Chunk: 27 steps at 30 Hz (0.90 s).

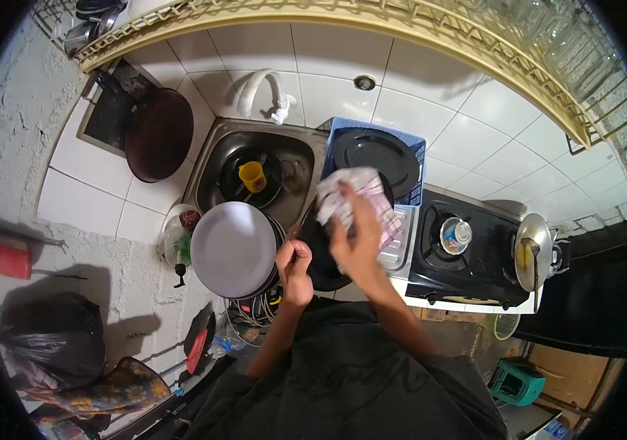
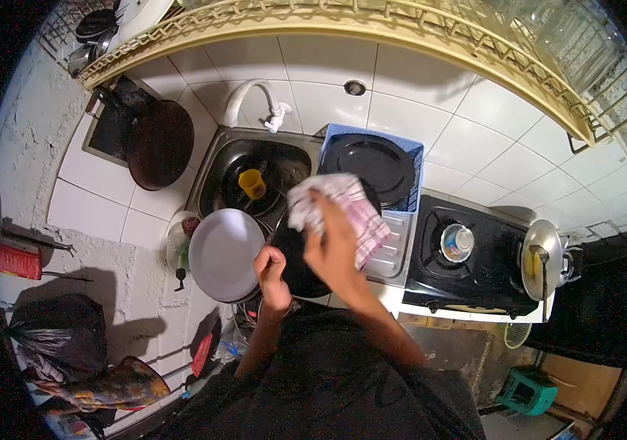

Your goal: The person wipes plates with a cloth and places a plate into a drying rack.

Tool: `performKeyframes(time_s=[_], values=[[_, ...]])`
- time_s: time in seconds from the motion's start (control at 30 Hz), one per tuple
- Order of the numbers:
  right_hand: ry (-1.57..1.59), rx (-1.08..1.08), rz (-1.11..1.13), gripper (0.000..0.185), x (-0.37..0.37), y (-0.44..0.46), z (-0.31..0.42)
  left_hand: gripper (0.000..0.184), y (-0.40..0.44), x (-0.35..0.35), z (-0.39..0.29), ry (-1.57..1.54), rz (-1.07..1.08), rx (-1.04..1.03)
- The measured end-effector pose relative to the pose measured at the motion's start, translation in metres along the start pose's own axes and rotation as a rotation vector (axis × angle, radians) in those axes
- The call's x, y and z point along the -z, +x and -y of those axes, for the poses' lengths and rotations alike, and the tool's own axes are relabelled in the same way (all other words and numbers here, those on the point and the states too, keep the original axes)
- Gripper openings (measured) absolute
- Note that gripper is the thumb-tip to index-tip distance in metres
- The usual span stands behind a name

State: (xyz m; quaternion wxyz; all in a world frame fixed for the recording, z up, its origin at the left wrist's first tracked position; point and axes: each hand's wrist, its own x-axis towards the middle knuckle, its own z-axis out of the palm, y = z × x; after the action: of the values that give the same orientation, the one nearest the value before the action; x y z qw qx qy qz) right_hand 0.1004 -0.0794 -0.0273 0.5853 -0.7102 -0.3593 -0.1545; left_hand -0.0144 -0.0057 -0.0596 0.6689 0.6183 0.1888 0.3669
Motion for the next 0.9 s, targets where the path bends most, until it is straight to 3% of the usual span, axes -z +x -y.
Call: performKeyframes(time_s=[0.07, 0.13, 0.2, 0.27, 0.33, 0.4, 0.47, 0.53, 0.6, 0.7, 0.73, 0.9], values=[[0.1, 0.008, 0.241, 0.046, 0.005, -0.009, 0.012, 0.019, 0.001, 0.003, -0.003, -0.091, -0.027, 0.018], [0.087, 0.049, 0.111, 0.045, -0.001, -0.009, -0.002, 0.013, 0.001, 0.006, -0.002, -0.11, -0.039, -0.006], [0.073, -0.158, -0.059, 0.044, -0.001, 0.003, -0.014, 0.012, 0.001, 0.012, 0.003, -0.075, -0.006, -0.039], [-0.02, -0.164, -0.07, 0.045, -0.001, 0.006, -0.019, 0.029, 0.003, 0.011, 0.003, 0.033, 0.01, -0.066], [0.003, 0.037, -0.011, 0.046, -0.006, -0.002, -0.007, 0.034, 0.004, 0.013, 0.005, 0.037, 0.023, -0.056], [0.081, 0.028, 0.252, 0.047, 0.0, -0.011, 0.009, 0.036, 0.004, 0.015, 0.008, 0.012, 0.035, -0.045], [0.086, 0.082, 0.102, 0.046, -0.004, -0.009, -0.006, 0.038, 0.005, 0.016, 0.006, 0.022, 0.047, -0.042], [0.063, -0.182, -0.075, 0.044, -0.001, 0.004, -0.019, 0.042, 0.009, 0.013, -0.001, 0.046, 0.085, -0.064], [-0.018, -0.175, -0.076, 0.047, 0.002, 0.007, -0.018, 0.045, 0.01, 0.007, -0.01, 0.073, 0.107, -0.026], [0.078, 0.029, 0.106, 0.052, 0.001, -0.006, 0.001, 0.041, 0.009, 0.002, -0.016, 0.038, 0.11, 0.039], [0.105, -0.034, 0.226, 0.051, 0.007, -0.006, 0.01, 0.041, 0.011, 0.003, -0.012, 0.031, 0.098, 0.03], [0.004, -0.182, 0.006, 0.046, 0.005, 0.008, -0.005, 0.049, 0.014, 0.002, -0.012, 0.012, 0.113, 0.057]])
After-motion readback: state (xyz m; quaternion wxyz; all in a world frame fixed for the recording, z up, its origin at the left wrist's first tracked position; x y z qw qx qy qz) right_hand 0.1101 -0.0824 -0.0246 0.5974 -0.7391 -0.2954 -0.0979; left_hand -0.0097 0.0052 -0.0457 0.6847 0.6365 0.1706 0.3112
